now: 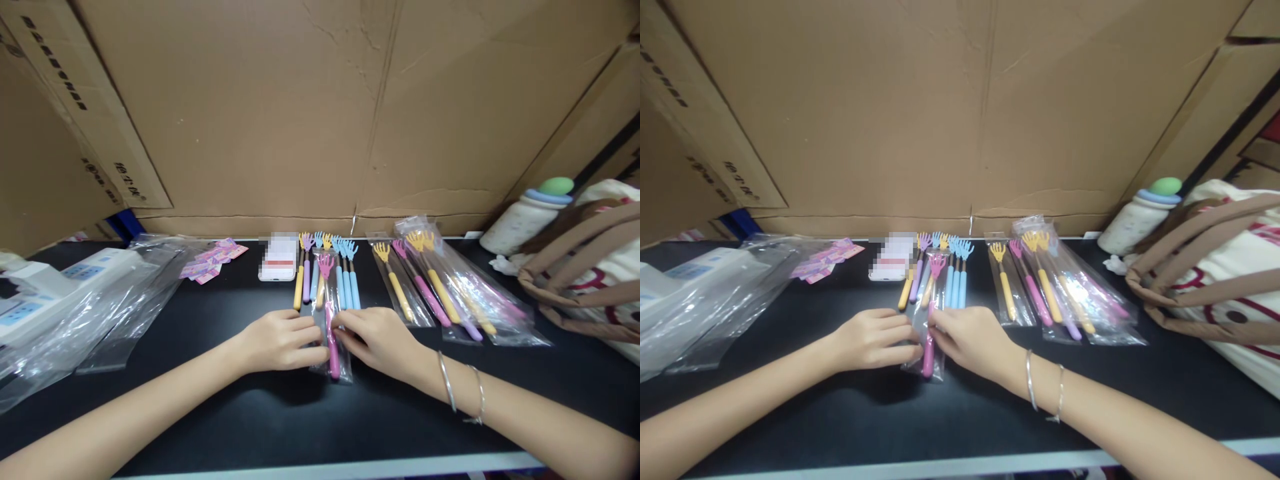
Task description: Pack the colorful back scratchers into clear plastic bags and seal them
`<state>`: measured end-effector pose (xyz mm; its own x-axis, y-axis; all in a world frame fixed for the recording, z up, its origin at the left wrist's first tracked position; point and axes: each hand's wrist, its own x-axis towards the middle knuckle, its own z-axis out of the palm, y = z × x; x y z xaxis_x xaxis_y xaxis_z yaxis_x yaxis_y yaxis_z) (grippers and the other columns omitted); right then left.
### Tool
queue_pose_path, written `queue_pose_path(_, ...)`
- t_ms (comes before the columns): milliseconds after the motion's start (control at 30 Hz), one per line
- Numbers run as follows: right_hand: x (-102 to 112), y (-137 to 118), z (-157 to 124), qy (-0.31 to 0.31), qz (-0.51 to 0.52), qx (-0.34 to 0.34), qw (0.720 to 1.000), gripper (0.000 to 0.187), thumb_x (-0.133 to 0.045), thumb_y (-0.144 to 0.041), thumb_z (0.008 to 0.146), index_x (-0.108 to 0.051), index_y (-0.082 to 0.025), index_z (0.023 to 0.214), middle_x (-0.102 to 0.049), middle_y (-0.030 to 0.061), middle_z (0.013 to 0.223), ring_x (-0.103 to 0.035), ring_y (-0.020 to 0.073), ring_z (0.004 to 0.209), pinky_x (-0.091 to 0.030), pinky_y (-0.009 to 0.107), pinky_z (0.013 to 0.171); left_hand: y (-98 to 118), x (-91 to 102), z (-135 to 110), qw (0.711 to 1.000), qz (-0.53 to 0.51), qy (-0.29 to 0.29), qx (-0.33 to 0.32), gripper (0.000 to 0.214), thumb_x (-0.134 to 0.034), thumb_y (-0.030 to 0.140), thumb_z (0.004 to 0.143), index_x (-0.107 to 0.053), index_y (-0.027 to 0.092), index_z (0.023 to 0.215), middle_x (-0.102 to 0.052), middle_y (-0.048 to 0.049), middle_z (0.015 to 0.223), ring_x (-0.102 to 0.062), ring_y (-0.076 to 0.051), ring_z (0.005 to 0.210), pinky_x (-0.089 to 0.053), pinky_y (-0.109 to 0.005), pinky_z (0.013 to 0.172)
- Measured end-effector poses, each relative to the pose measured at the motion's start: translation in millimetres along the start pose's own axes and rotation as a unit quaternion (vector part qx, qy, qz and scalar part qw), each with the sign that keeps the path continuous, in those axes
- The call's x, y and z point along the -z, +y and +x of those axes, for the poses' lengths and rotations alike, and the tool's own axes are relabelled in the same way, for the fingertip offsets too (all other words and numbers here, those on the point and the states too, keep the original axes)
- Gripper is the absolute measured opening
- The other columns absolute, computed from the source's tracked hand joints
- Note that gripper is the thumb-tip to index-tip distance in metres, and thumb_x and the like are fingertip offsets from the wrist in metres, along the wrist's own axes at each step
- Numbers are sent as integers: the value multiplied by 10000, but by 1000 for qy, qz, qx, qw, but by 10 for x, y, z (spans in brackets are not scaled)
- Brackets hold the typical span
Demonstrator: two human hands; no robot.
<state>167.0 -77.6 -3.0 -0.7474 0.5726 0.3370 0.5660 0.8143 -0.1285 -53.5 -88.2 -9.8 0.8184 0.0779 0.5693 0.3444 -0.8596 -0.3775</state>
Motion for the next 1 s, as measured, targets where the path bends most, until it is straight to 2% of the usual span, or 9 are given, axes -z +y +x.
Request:
queue_pose_path(67, 73, -17, 15, -14, 72, -62, 995, 175, -387, -280, 939, -519, -193, 863, -618, 2, 660, -559, 124, 549, -321, 231, 527, 4, -7, -2, 1000, -3, 16, 9, 124, -500, 166, 901, -563, 188, 797, -600, 41, 657, -520, -90, 574, -334, -225, 531)
queue_pose_path(133, 146, -30, 31, -48, 183, -130, 973, 196, -359, -332, 952, -482, -199, 878, -598, -17, 638, -535, 104, 477, -349, 212, 494, 7, -9, -8, 999, -5, 34, 33, 145, -483, 157, 900, -549, 184, 773, -561, 45, 613, -468, -83, 514, -318, -224, 505)
queue_pose_path(200, 196, -38, 44, -98, 312, -187, 926, 243, -327, -413, 956, -442, -205, 904, -597, -28, 645, -514, 87, 401, -362, 197, 436, 9, -5, -13, 997, -3, 50, 63, 190, -452, 161, 907, -529, 180, 735, -508, 47, 567, -429, -81, 477, -303, -226, 481)
queue_pose_path(267, 213, -47, 52, -144, 433, -222, 862, 298, -317, -494, 941, -408, -211, 922, -619, -22, 689, -531, 86, 376, -382, 195, 403, 8, 2, -15, 995, -6, 54, 82, 231, -422, 181, 920, -518, 179, 710, -478, 43, 547, -428, -83, 474, -302, -227, 468)
queue_pose_path(367, 190, -83, 56, -177, 563, -253, 767, 342, -366, -557, 906, -376, -216, 932, -645, -7, 737, -636, 122, 493, -482, 235, 507, 4, 3, -14, 995, -19, 55, 85, 254, -431, 200, 924, -504, 176, 682, -492, 36, 555, -452, -82, 492, -321, -221, 475)
queue_pose_path(467, 134, -129, 54, -157, 616, -281, 719, 363, -454, -564, 870, -353, -223, 942, -634, -27, 670, -699, 166, 669, -518, 273, 647, -4, -12, -18, 995, -32, 64, 73, 214, -487, 194, 906, -508, 172, 694, -529, 38, 576, -473, -79, 508, -329, -218, 485)
queue_pose_path(667, 65, -150, 54, -102, 642, -285, 705, 438, -631, -506, 774, -360, -236, 985, -594, -47, 811, -695, 152, 650, -553, 304, 662, -33, -13, -35, 998, -35, 28, 50, 79, -521, 143, 887, -576, 175, 840, -648, 26, 750, -571, -75, 612, -379, -195, 536)
queue_pose_path(833, 70, -140, 61, -107, 638, -281, 709, 445, -651, -473, 769, -390, -246, 1049, -570, -37, 887, -686, 130, 640, -564, 298, 665, -40, 7, -16, 998, -30, 23, 42, 85, -525, 158, 893, -604, 190, 890, -670, 25, 821, -615, -72, 674, -437, -171, 587)
queue_pose_path(1000, 37, -126, 62, -75, 622, -255, 736, 376, -639, -419, 791, -402, -236, 1018, -553, -33, 881, -679, 120, 630, -526, 227, 569, -60, 36, -2, 999, -22, 20, 41, 106, -519, 177, 908, -617, 183, 944, -701, 4, 888, -659, -110, 802, -512, -191, 694)
